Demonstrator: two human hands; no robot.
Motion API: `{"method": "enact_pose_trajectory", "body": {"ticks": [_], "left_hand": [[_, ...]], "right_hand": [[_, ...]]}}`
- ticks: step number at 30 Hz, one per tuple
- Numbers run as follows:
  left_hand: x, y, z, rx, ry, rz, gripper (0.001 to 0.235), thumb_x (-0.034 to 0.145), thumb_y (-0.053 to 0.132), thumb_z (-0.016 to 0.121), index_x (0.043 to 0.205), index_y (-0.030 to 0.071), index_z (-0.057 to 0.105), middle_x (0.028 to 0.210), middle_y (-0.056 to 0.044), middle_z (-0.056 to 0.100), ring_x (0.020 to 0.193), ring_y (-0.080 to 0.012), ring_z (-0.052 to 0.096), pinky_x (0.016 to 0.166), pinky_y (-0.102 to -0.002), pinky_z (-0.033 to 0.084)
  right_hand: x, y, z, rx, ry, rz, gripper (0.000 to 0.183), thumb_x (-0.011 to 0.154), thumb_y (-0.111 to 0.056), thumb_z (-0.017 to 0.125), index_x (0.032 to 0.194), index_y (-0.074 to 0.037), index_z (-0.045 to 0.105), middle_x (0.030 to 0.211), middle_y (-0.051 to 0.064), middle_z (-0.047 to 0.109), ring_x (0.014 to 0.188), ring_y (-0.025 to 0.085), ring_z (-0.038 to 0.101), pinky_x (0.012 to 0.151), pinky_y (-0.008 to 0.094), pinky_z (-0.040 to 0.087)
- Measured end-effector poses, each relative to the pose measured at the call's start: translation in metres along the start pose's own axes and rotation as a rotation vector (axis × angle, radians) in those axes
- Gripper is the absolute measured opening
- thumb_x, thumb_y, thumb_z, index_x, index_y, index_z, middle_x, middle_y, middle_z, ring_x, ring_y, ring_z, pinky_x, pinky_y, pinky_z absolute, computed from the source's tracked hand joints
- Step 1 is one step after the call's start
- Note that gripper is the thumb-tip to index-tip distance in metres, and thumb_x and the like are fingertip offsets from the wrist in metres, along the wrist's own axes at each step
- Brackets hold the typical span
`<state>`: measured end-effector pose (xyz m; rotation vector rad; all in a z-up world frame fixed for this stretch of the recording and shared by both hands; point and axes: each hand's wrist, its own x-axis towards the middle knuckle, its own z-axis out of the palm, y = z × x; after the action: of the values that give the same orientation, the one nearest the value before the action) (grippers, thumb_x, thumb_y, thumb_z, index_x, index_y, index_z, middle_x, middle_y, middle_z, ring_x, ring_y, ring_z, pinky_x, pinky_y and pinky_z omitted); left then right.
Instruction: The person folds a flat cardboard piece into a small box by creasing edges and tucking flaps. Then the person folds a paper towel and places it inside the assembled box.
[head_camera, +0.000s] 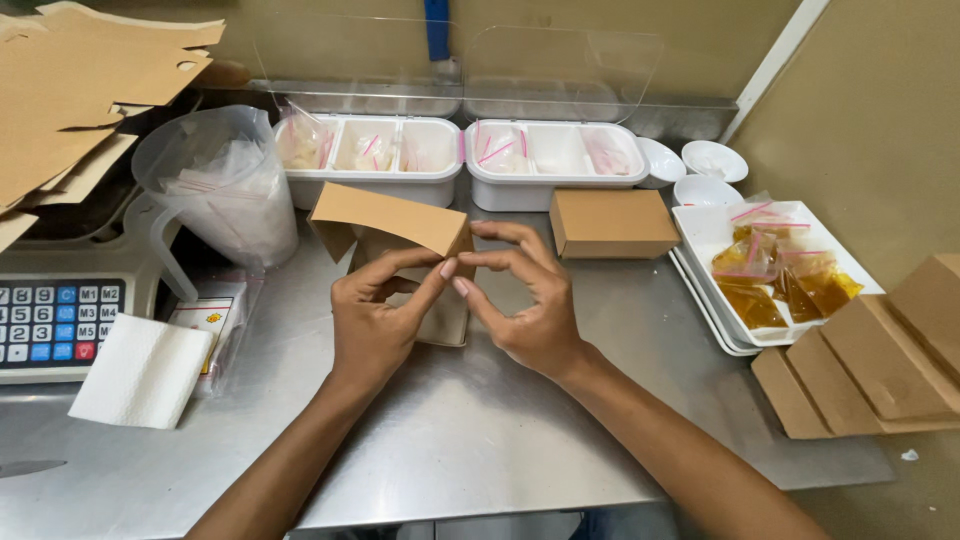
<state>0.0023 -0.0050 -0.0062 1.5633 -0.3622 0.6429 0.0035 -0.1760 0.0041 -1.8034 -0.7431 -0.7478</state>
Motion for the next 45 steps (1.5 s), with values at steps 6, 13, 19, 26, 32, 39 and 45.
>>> {"method": "enact_pose_trajectory", "body": {"ticks": [6,13,19,26,32,39,45], "left_hand": [[-0.003,-0.003,0.0,0.044,-0.04,0.012,0.013,0.086,0.004,0.085,0.098,0.001,0.079,0.086,-0.012,0.078,0.082,-0.0187,0.075,0.061,-0.027,0.06],[-0.003,-0.003,0.002,0.017,-0.085,0.028,0.013,0.086,0.004,0.085,0.097,0.001,0.077,0.086,-0.012,0.078,0.083,-0.0189,0.075,0.062,-0.028,0.061],[-0.003,0.006,-0.002,0.052,-0.149,0.171,0.018,0.102,0.022,0.068,0.102,0.008,0.078,0.089,-0.011,0.078,0.085,-0.0274,0.073,0.075,-0.038,0.059],[-0.002,0.001,-0.006,-0.07,-0.102,0.008,0.066,0.111,0.047,0.021,0.102,0.005,0.071,0.09,-0.014,0.076,0.093,-0.0248,0.068,0.085,-0.035,0.05],[0.006,-0.005,-0.009,-0.287,0.024,-0.233,0.089,0.101,0.07,0.003,0.111,0.006,0.065,0.099,-0.01,0.072,0.095,-0.0183,0.066,0.081,-0.028,0.048],[0.001,-0.007,-0.006,-0.356,-0.012,-0.253,0.09,0.101,0.072,0.005,0.11,0.005,0.064,0.1,-0.011,0.071,0.097,-0.0186,0.066,0.081,-0.027,0.046],[0.0,-0.004,-0.005,-0.394,-0.108,-0.195,0.088,0.103,0.069,0.004,0.105,0.005,0.064,0.097,-0.015,0.071,0.097,-0.0234,0.066,0.084,-0.031,0.045]], "right_hand": [[-0.008,0.01,0.008,0.014,0.059,0.065,0.051,0.083,-0.013,0.087,0.124,-0.008,0.058,0.124,0.008,0.062,0.107,0.024,0.069,0.078,0.033,0.06],[-0.005,0.007,0.006,0.011,0.08,0.069,0.056,0.085,-0.013,0.084,0.13,-0.005,0.053,0.117,0.009,0.064,0.099,0.025,0.073,0.07,0.033,0.062],[0.001,0.011,-0.006,0.109,0.074,0.145,0.048,0.093,-0.008,0.075,0.139,-0.006,0.062,0.116,0.012,0.066,0.096,0.024,0.074,0.064,0.031,0.063],[0.008,0.033,-0.008,0.375,0.243,0.491,0.038,0.096,-0.02,0.075,0.13,-0.003,0.067,0.1,0.008,0.064,0.081,0.016,0.073,0.054,0.026,0.064],[0.007,0.066,-0.013,0.393,0.28,0.751,0.033,0.095,-0.026,0.073,0.119,-0.004,0.072,0.088,0.013,0.07,0.069,0.022,0.076,0.047,0.03,0.063],[0.003,0.082,-0.005,0.387,0.193,0.949,0.037,0.098,-0.031,0.071,0.105,0.006,0.074,0.078,0.024,0.07,0.061,0.034,0.077,0.054,0.043,0.067],[0.001,0.073,-0.007,0.312,-0.064,0.696,0.076,0.095,-0.031,0.073,0.153,0.006,0.042,0.119,0.023,0.069,0.091,0.031,0.076,0.059,0.034,0.066]]}}
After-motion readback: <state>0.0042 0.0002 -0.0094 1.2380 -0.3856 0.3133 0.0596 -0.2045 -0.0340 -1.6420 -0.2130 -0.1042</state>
